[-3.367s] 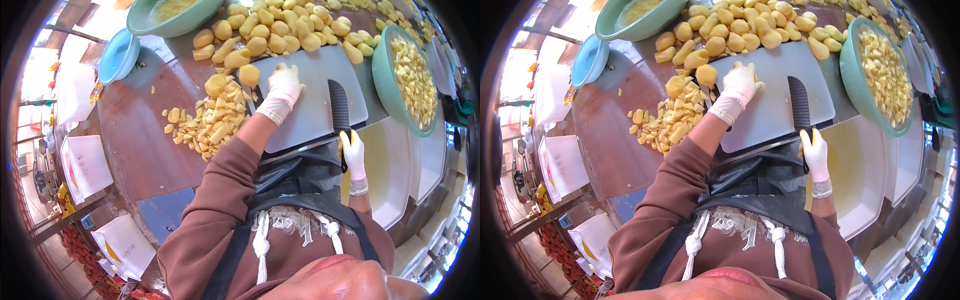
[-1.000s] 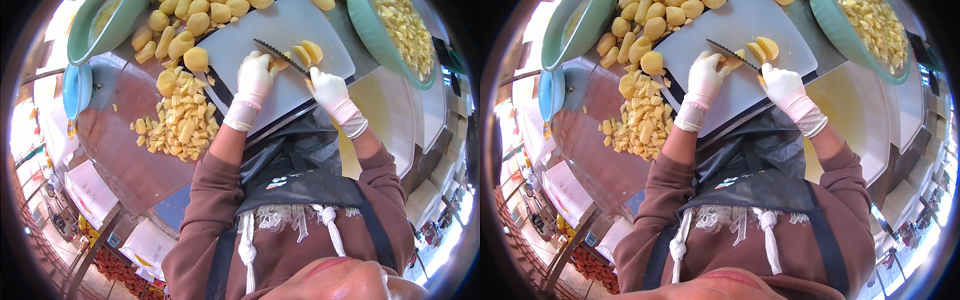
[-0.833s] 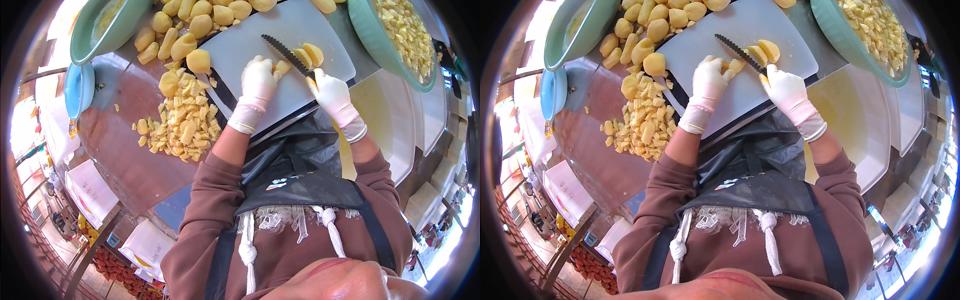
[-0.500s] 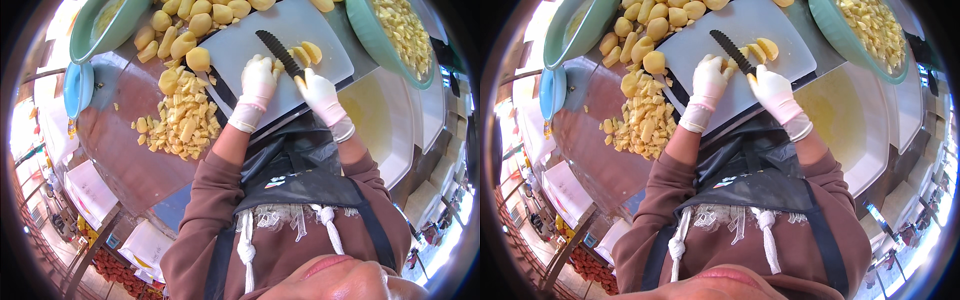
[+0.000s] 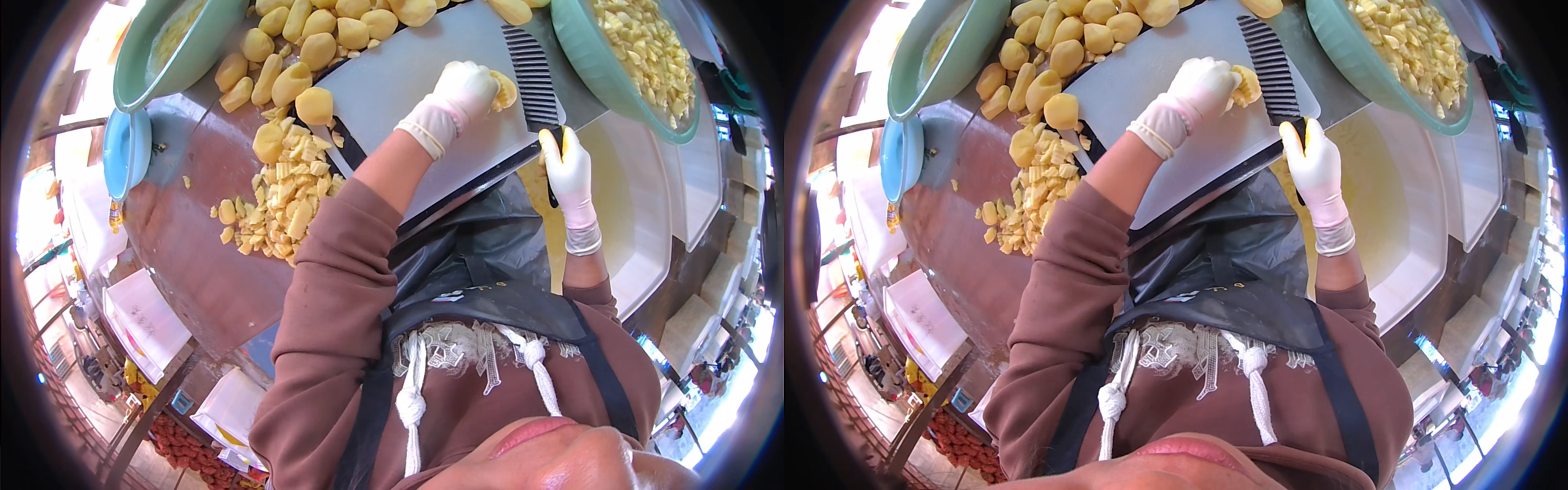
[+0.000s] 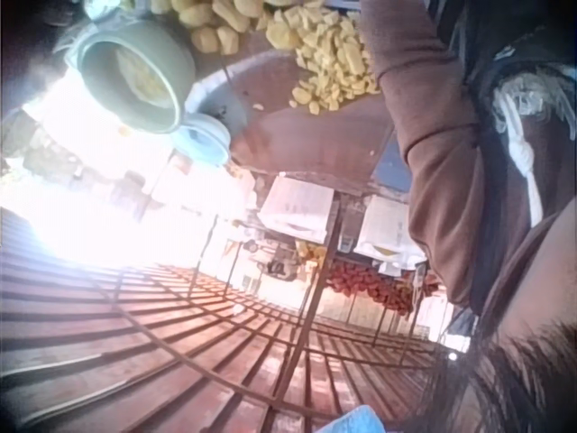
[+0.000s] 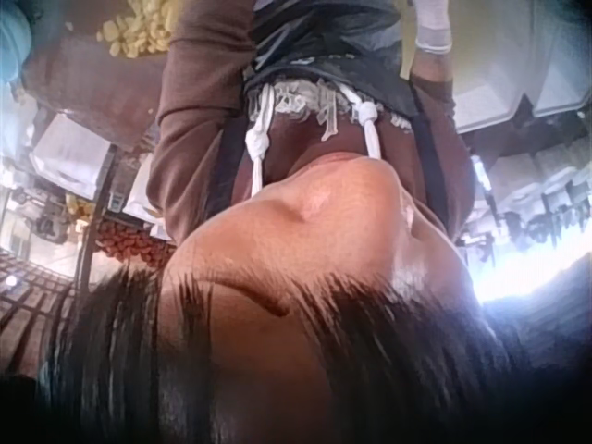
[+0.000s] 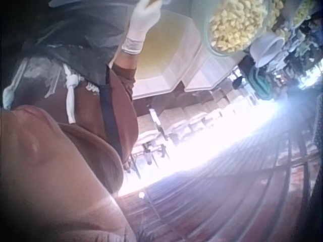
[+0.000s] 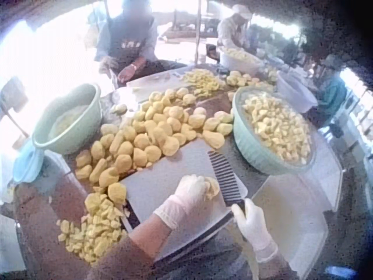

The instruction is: The person repeatedly picks up peeled potatoes from a pile on a metal table, places them on a cutting board, and chops them into small pieces using a serrated knife. The chopped pieces are periodically swept into a green bowl. The person wears gloves and an apron throughout the task.

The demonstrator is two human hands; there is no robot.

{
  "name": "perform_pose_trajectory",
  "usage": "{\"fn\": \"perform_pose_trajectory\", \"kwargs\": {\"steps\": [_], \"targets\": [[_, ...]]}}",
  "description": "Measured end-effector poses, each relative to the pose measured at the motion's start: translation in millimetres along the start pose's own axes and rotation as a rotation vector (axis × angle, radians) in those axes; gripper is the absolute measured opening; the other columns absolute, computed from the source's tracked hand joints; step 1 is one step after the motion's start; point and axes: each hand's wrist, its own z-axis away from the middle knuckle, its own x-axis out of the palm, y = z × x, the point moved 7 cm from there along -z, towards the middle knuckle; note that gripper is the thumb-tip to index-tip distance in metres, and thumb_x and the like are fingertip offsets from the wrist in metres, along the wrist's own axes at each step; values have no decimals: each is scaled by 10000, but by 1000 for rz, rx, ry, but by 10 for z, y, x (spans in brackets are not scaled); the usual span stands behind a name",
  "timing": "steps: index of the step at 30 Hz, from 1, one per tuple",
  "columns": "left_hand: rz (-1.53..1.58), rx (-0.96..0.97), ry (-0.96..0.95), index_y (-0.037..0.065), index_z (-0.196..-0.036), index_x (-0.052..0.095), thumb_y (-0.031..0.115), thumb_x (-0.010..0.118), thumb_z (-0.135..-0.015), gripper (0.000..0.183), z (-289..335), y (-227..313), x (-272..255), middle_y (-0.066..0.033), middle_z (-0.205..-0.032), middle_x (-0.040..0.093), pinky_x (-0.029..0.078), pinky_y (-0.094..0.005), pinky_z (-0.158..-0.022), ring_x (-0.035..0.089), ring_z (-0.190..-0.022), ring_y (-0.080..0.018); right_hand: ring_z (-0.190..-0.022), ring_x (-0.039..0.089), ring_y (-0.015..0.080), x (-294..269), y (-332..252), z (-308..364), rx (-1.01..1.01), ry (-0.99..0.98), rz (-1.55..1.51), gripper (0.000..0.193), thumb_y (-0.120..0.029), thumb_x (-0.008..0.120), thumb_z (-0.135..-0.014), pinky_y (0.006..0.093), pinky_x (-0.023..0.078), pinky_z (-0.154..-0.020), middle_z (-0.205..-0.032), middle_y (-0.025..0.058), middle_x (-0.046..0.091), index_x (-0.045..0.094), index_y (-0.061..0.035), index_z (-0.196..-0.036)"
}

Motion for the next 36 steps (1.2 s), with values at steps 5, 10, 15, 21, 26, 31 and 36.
{"fn": "perform_pose_trajectory", "kwargs": {"steps": [5, 10, 15, 21, 26, 31, 36], "targets": [[329, -353, 269, 39, -918, 633, 242, 743, -718, 305, 253, -353, -230, -171, -905, 689, 544, -400, -729, 685, -825, -326, -496, 593, 214, 108, 1, 87, -7, -28, -47, 278, -246, 628, -934, 321, 450, -483, -592, 117, 587, 604, 18, -1016], [588, -826, 625, 23, -993, 538, 226, 747, -723, 397, 1148, -871, -312, -175, -877, 661, 528, -417, -758, 659, -802, -362, -632, 619, 403, 568, -185, 281, -191, -241, 217, 263, -275, 599, -931, 453, 472, -526, -673, 226, 606, 574, -13, -936], [13, -474, 276, 95, -1117, 550, 358, 705, -764, 466, 1027, -302, -53, -94, -911, 608, 407, -426, -761, 575, -852, -287, -628, 626, 400, 584, -87, 242, -196, -200, 435, 286, -328, 553, -946, 487, 479, -548, -670, 206, 625, 546, -47, -897], [131, -338, 457, 79, -1210, 557, 354, 796, -666, 655, 1371, -162, -148, -79, -945, 624, 409, -425, -829, 576, -883, -291, -562, 623, 307, 392, -178, 163, -486, -99, 582, 213, -258, 607, -925, 400, 471, -489, -625, 130, 610, 559, -53, -899], [191, -425, 516, 113, -987, 674, 259, 763, -705, 330, 1574, -299, -103, -50, -882, 638, 414, -414, -820, 579, -856, -278, -555, 625, 272, 516, -439, 228, -701, -165, 630, 202, -223, 652, -894, 359, 472, -491, -623, 102, 609, 564, -42, -915], [200, -411, 533, 133, -866, 702, 243, 750, -715, 192, 1531, -378, -60, -29, -818, 637, 412, -402, -787, 578, -812, -259, -541, 631, 272, 701, -421, 151, -636, -283, 744, 231, -261, 595, -918, 372, 485, -473, -604, 91, 598, 505, -68, -830], [217, -437, 545, 135, -806, 699, 253, 757, -701, 168, 1518, -367, -70, -13, -775, 633, 407, -394, -773, 577, -786, -245, -542, 634, 292, 773, -357, 118, -572, -270, 756, 245, -276, 577, -931, 386, 490, -472, -603, 110, 611, 508, -60, -840]]}}
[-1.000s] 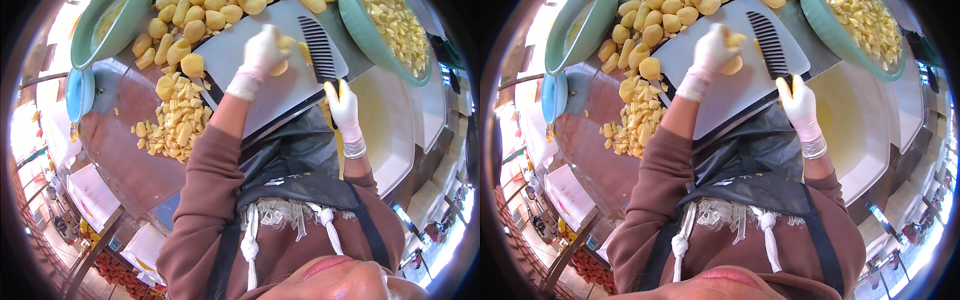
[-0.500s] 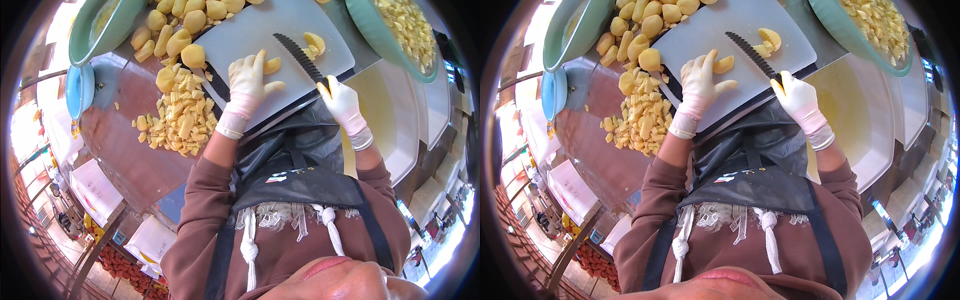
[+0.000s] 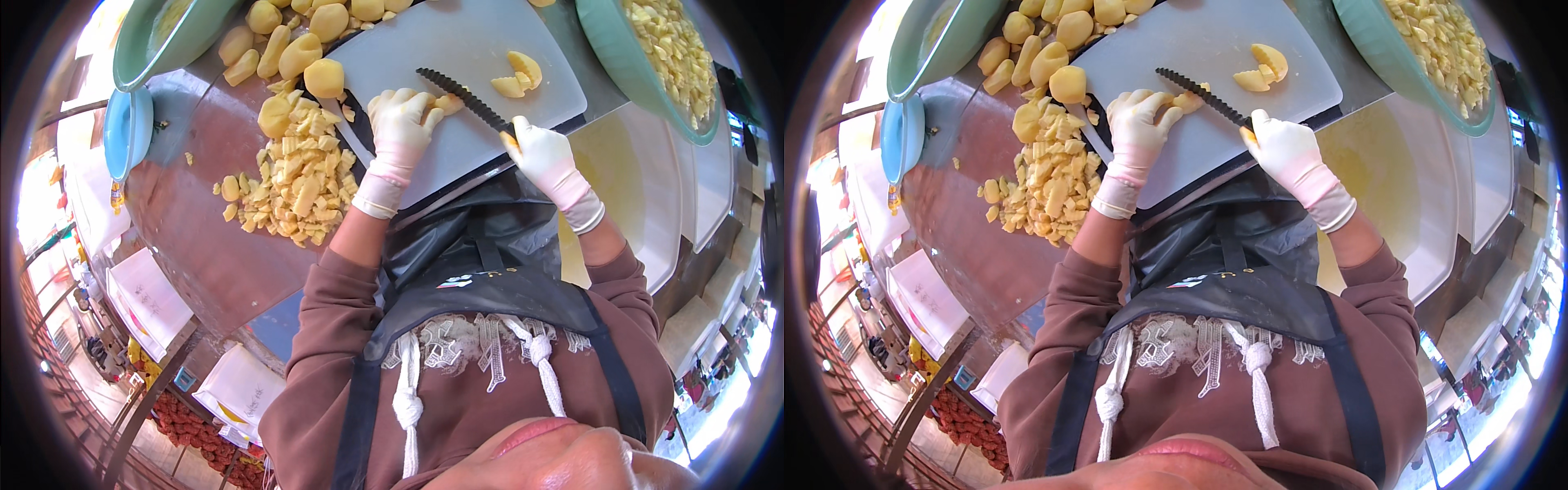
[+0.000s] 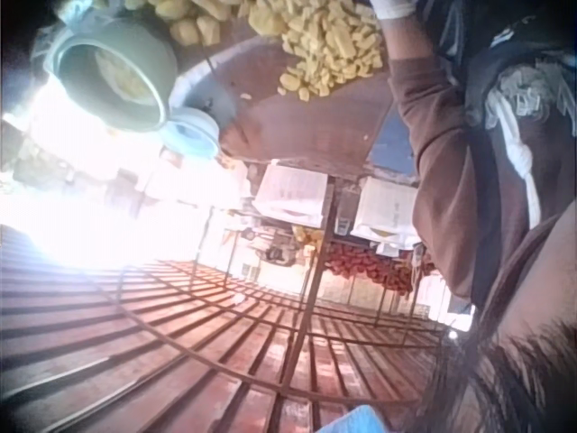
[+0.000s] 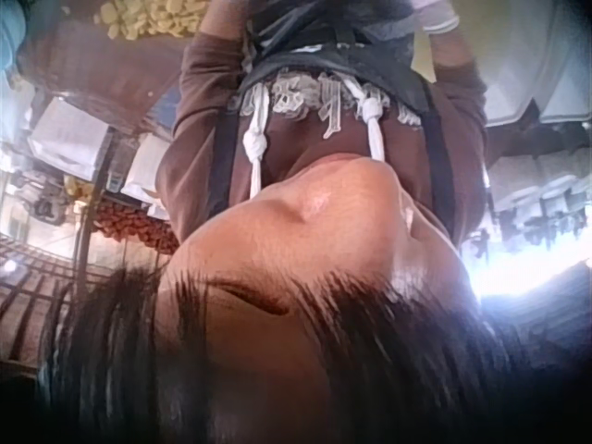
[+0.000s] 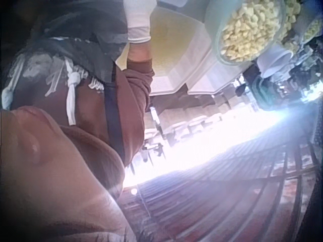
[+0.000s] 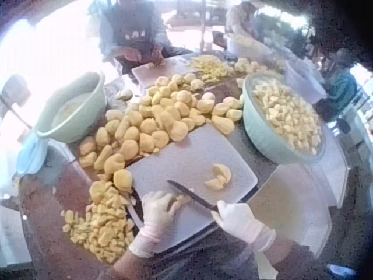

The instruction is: The person repeatedly picks up peeled potatoes from a pile on a metal table, places them on a cutting board, and chops them into small pieces using a serrated knife. The chopped pieces are periodically swept into a green bowl. The person wears gloves and an apron throughout the task.

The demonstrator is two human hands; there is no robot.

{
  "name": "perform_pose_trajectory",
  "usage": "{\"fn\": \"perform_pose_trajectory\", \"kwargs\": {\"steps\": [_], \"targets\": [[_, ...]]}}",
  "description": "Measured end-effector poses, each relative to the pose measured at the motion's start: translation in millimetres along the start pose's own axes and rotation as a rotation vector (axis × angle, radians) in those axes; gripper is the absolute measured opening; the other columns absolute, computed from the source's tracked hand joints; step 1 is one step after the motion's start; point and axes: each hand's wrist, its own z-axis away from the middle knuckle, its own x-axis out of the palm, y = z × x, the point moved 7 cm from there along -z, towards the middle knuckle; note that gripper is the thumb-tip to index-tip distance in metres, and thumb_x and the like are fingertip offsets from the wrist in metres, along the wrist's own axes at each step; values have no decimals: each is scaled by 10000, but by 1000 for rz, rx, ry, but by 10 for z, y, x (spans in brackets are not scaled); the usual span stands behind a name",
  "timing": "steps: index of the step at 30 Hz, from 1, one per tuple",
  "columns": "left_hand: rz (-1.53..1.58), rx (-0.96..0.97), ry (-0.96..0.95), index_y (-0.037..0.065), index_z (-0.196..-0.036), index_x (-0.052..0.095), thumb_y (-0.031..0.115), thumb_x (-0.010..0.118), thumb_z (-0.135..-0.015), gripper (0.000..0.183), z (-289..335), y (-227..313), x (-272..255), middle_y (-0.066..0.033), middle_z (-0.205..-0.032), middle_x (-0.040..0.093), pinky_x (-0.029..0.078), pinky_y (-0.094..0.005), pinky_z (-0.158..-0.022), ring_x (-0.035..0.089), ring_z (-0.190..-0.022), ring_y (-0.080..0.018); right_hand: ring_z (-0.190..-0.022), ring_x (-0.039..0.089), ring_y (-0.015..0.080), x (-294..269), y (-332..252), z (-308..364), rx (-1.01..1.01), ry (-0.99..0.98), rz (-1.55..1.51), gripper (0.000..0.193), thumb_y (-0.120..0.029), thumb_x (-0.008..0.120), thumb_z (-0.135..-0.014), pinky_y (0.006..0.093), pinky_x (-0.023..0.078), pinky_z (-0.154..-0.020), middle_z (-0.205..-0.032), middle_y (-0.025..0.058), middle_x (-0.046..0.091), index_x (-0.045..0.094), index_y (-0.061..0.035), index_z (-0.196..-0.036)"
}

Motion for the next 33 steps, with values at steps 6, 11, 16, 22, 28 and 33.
{"fn": "perform_pose_trajectory", "kwargs": {"steps": [6, 11, 16, 22, 28, 33], "targets": [[-9, -34, 91, 127, -755, 697, 255, 755, -712, 147, 88, 94, 10, -10, -764, 646, 406, -382, -765, 584, -749, -241, -515, 625, 296, -139, -98, 113, 107, 115, -95, 254, -286, 572, -941, 391, 488, -462, -584, 114, 608, 510, -59, -847], [-57, -18, 111, 124, -738, 689, 255, 750, -721, 145, 60, 130, 8, -13, -752, 640, 403, -384, -757, 581, -741, -239, -536, 634, 336, 133, -292, -12, 210, -53, -104, 268, -295, 549, -944, 432, 502, -495, -601, 144, 624, 518, -44, -855], [-83, -69, -23, 105, -859, 692, 266, 745, -729, 214, 29, 140, 30, -43, -844, 655, 419, -391, -778, 594, -802, -256, -573, 633, 358, 36, -158, 1, 187, 26, -248, 275, -297, 569, -936, 440, 493, -508, -618, 162, 621, 529, -33, -871], [14, 51, -72, 87, -958, 638, 345, 696, -793, 311, -501, 707, 212, -104, -887, 670, 473, -411, -772, 633, -861, -288, -596, 626, 364, -319, 392, 345, 397, 295, -510, 248, -245, 634, -918, 406, 472, -510, -636, 203, 598, 597, -1, -944], [-298, -50, -629, 102, -941, 715, 398, 751, -766, 346, -1285, 1259, 1101, -128, -948, 721, 540, -378, -779, 704, -893, -275, -477, 543, 90, -444, 943, 766, 714, 378, -801, 217, -203, 601, -954, 254, 446, -456, -571, 27, 550, 564, -12, -857], [-54, -173, -620, 49, -1060, 706, 250, 753, -734, 386, -1333, 1013, 1097, -169, -1042, 706, 542, -394, -849, 688, -966, -314, -496, 537, 77, -242, 843, 844, 769, 316, -967, 212, -212, 603, -958, 238, 450, -466, -603, 23, 554, 567, -9, -913]]}}
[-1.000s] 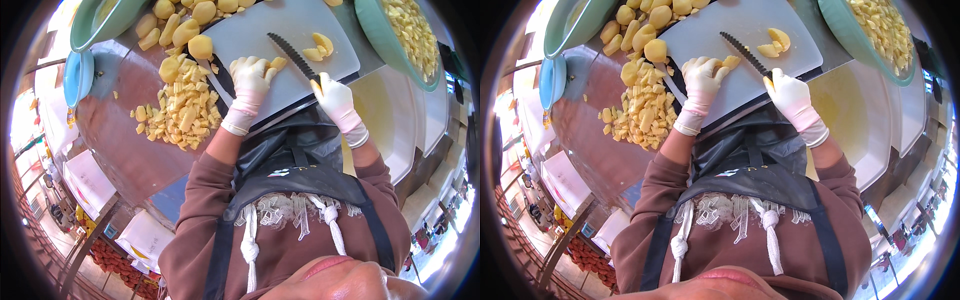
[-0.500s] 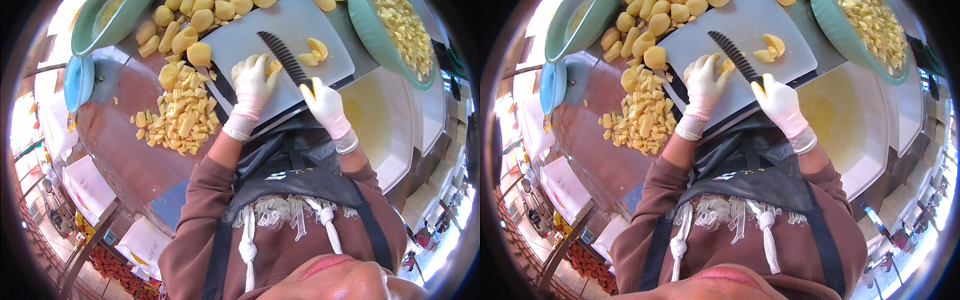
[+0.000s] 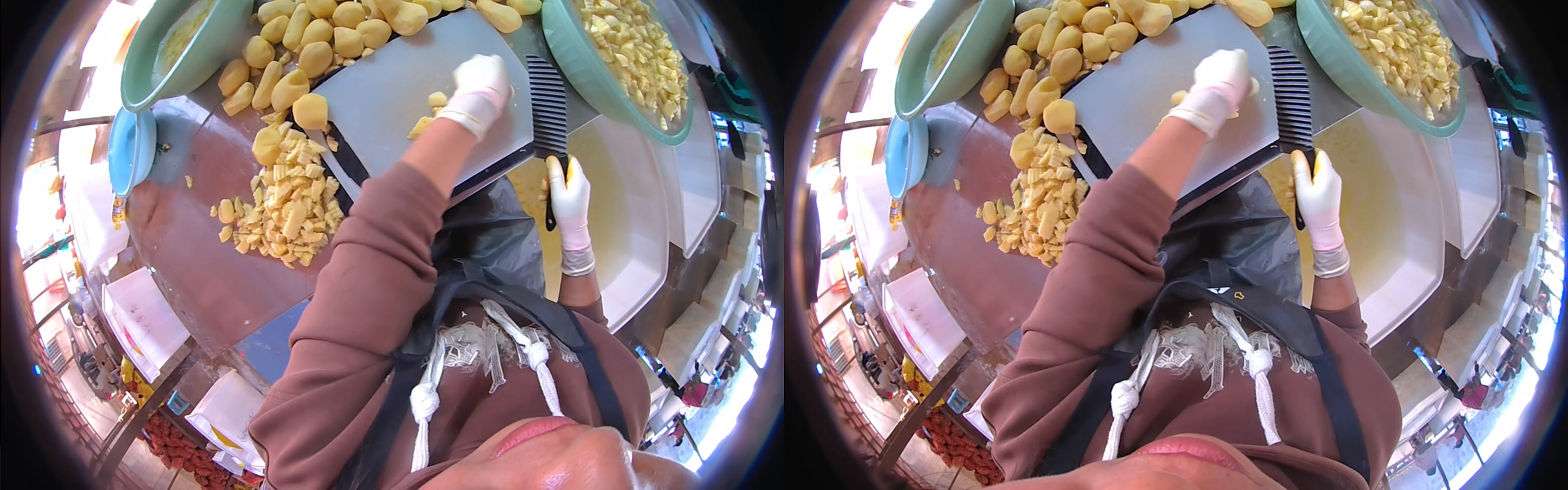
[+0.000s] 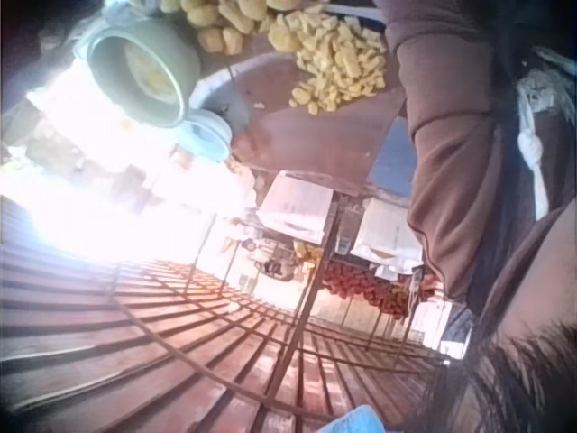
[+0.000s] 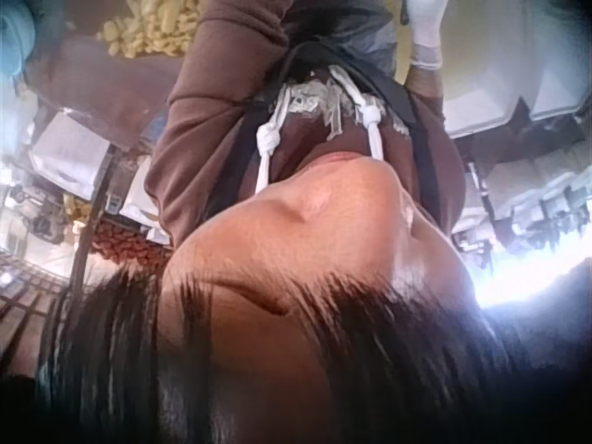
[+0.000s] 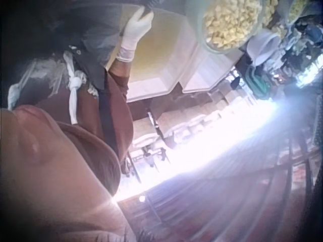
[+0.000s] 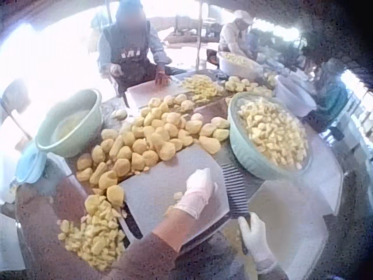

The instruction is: The person repeatedly picks up peeled potatoes from a pile on a metal table, places them on a cutting board, and chops them into small pieces using a serrated knife. The chopped pieces are periodically swept into a green bowl. The person wears gloves and an apron throughout the task.

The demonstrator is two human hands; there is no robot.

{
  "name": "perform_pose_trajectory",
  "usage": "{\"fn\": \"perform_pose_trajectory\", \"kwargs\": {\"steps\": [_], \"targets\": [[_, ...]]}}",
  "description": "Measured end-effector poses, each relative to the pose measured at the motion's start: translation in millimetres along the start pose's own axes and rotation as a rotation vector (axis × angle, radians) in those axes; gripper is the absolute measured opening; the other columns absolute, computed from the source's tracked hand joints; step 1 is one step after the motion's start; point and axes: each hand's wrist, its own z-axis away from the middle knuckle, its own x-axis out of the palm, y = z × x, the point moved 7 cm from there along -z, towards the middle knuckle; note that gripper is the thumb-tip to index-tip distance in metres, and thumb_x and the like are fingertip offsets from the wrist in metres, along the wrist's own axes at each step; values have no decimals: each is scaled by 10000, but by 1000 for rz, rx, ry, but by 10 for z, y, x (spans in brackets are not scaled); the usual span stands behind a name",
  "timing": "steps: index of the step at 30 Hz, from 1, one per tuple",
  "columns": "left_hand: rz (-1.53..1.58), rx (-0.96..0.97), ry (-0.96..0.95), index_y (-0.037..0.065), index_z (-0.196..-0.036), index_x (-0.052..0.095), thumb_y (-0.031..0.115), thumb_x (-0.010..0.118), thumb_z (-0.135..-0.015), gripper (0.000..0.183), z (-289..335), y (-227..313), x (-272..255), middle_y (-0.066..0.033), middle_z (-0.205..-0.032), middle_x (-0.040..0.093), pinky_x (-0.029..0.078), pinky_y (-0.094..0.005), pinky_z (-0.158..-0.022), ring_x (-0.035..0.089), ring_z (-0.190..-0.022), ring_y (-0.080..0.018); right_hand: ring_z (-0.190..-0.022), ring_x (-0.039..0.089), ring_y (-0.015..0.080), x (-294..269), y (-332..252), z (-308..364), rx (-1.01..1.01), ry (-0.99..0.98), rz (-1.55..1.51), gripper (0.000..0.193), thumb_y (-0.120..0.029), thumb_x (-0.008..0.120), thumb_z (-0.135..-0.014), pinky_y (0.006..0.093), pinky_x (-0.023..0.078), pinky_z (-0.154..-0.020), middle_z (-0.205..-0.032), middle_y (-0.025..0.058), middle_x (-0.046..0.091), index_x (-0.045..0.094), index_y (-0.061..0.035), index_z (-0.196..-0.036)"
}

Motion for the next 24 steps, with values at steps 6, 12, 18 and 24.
{"fn": "perform_pose_trajectory", "kwargs": {"steps": [6, 12, 18, 24], "targets": [[930, -200, 594, -51, -1128, 617, 136, 699, -802, 384, 912, -1515, -597, -76, -869, 670, 505, -253, -679, 622, -714, -121, -517, 628, 234, 895, -135, 291, -138, -372, 111, 296, -288, 583, -952, 354, 487, -497, -610, 129, 606, 546, -3, -883], [970, -293, 541, -75, -1176, 585, 161, 703, -821, 443, 1401, -1576, -84, -87, -938, 646, 498, -258, -728, 603, -816, -127, -698, 624, 432, 1230, -107, 128, -255, -372, 436, 361, -376, 528, -940, 515, 481, -619, -698, 242, 620, 551, -17, -911], [425, -142, 666, -1, -1145, 623, 289, 740, -805, 462, 1424, -1065, 15, -183, -1012, 642, 512, -366, -819, 643, -880, -296, -626, 632, 401, 933, -213, -65, -378, -180, 709, 327, -347, 536, -951, 488, 488, -550, -669, 200, 635, 530, -25, -900], [668, -241, 607, -19, -1187, 582, 157, 650, -881, 360, 1673, -1469, 184, -124, -975, 651, 535, -287, -649, 639, -747, -158, -557, 631, 341, 1117, -537, 302, -552, -138, 781, 272, -291, 560, -951, 423, 482, -480, -620, 154, 619, 511, -37, -864]]}}
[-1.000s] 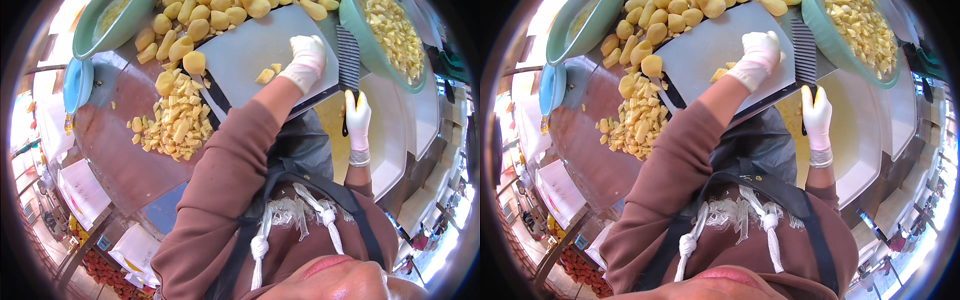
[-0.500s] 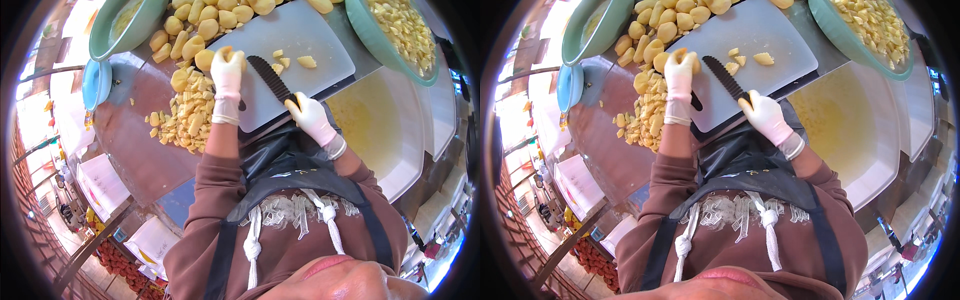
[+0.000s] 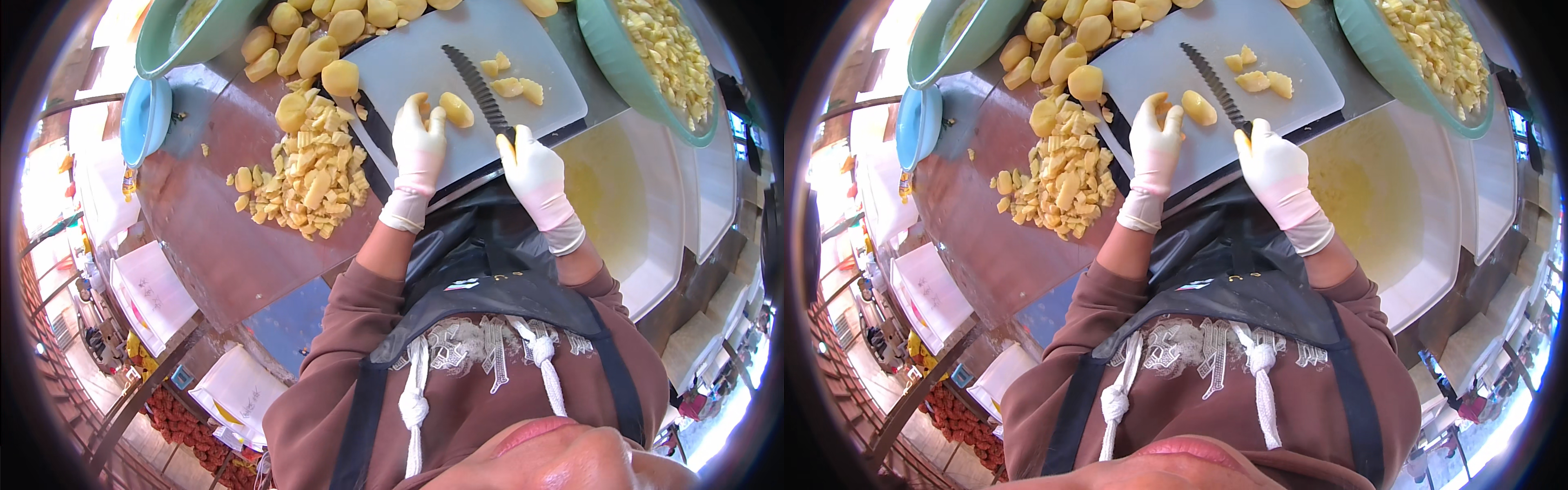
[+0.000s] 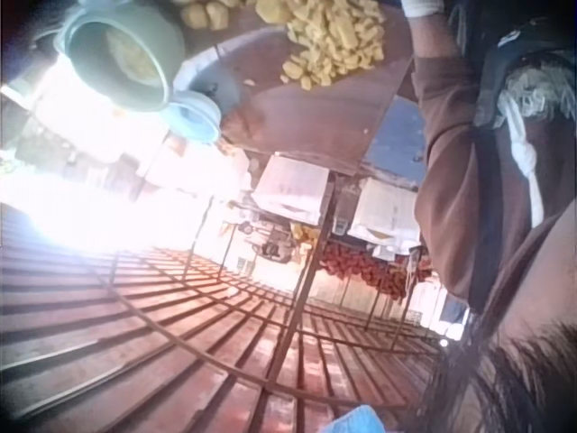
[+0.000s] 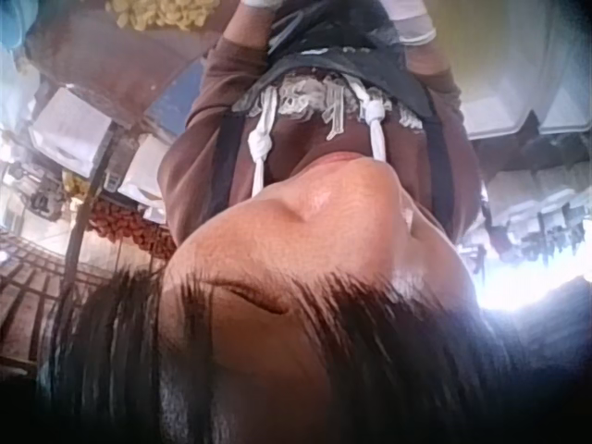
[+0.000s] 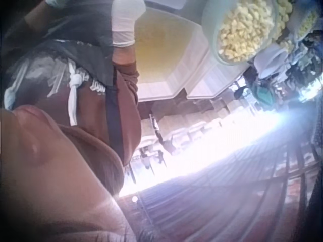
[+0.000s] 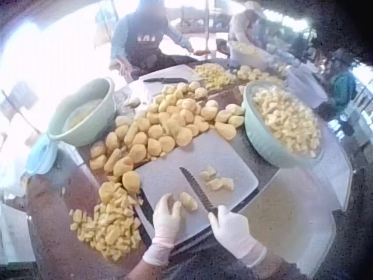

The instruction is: The person repeatedly picks up peeled potatoes from a pile on a metal table, places them on a cutting board, and chops them into small pieces using a serrated knife. The chopped pieces are periodically swept into a green bowl. The person wears gloves and an apron throughout the task.

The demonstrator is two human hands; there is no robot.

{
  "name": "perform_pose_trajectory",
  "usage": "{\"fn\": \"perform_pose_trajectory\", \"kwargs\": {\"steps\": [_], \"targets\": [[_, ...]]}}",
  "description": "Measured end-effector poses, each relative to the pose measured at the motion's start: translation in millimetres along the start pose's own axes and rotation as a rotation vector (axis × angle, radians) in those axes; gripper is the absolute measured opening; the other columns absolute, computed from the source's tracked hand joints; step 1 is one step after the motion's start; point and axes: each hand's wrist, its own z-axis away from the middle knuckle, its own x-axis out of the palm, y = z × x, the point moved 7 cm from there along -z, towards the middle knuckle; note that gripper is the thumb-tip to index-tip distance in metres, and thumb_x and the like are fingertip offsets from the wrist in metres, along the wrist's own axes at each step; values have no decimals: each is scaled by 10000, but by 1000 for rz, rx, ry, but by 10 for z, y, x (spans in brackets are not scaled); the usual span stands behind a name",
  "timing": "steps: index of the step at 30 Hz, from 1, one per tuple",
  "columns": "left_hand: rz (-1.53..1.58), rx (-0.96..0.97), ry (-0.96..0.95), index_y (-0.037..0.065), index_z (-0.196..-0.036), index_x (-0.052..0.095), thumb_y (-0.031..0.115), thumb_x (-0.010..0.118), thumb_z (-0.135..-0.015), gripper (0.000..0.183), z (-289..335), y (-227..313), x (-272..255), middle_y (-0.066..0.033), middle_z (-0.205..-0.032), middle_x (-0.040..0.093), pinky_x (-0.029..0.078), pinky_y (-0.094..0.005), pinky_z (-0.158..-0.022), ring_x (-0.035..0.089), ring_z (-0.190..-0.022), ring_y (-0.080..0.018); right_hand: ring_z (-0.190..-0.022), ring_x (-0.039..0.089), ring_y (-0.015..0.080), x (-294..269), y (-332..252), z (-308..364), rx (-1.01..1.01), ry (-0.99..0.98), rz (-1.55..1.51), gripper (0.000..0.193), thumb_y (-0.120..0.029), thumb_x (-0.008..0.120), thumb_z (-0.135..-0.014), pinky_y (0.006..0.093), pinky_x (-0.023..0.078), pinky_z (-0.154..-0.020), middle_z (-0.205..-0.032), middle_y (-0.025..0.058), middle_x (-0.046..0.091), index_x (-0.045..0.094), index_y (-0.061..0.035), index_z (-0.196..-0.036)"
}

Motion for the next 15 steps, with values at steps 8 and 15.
{"fn": "perform_pose_trajectory", "kwargs": {"steps": [8, 15], "targets": [[77, -67, -53, -32, -1115, 626, 114, 618, -881, 276, 32, -126, -5, -79, -872, 665, 520, -263, -598, 624, -706, -111, -530, 648, 289, 104, -300, -48, -113, -17, 188, 261, -285, 555, -947, 386, 506, -465, -590, 108, 628, 509, -43, -861], [-356, -62, -92, 35, -985, 643, 372, 660, -831, 370, 54, 193, 46, -146, -912, 649, 519, -415, -752, 650, -841, -323, -596, 632, 393, 365, 2, -188, 29, -137, -43, 325, -334, 531, -949, 475, 497, -544, -645, 211, 623, 517, -13, -900]]}}
